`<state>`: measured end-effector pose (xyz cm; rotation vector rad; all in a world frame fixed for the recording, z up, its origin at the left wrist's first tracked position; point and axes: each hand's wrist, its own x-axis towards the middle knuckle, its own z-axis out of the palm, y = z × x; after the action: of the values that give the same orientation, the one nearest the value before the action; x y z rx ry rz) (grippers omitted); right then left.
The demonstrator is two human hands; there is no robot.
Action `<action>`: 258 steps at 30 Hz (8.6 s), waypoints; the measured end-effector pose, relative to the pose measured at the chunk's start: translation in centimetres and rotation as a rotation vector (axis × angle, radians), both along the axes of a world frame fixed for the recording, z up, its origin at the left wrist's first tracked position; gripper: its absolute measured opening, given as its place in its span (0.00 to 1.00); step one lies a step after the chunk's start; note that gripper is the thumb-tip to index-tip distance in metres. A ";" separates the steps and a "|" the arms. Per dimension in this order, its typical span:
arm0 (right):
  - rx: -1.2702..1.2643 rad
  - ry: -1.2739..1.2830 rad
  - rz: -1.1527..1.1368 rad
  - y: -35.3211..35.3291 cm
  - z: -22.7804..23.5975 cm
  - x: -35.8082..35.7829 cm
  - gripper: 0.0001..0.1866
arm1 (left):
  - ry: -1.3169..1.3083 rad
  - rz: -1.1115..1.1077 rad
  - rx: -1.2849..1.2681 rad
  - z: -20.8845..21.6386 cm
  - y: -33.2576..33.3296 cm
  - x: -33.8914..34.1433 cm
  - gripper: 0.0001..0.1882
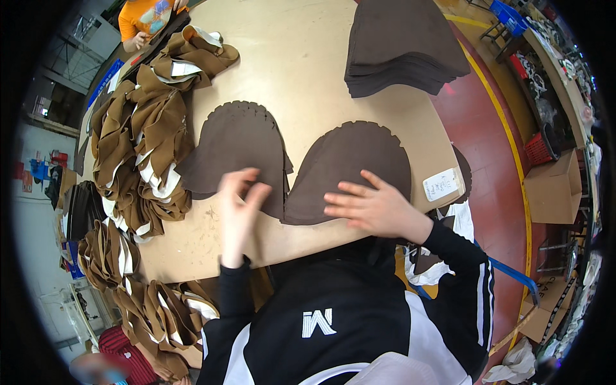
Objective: The person repeatedly picks up brown fabric pieces from a table, folds them in half, and stacks them. The person handles the fabric by hand, smoothing and aligning edges before stacking the folded pieces into a growing pile.
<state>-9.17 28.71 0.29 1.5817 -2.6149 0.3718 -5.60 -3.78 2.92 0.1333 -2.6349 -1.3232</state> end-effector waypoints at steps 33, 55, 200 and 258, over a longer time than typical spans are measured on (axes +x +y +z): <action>0.007 -0.089 0.002 0.0 0.8 1.2 0.29 | 0.237 0.431 0.105 -1.8 -8.2 0.5 0.15; 0.027 -0.001 -0.025 0.9 3.3 -0.9 0.30 | 0.126 0.346 0.144 -2.6 -5.8 -2.4 0.07; -0.015 -0.098 -0.267 1.1 -1.4 -8.7 0.25 | -0.037 0.112 0.141 -0.1 1.5 0.9 0.23; -0.035 -0.015 -0.023 -0.7 1.6 -0.6 0.29 | 0.156 0.497 -0.052 0.9 -4.2 -1.6 0.09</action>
<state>-9.76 27.96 1.93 1.5423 -2.6204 0.4280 -7.19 -7.98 3.77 0.6060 -2.2934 -1.0464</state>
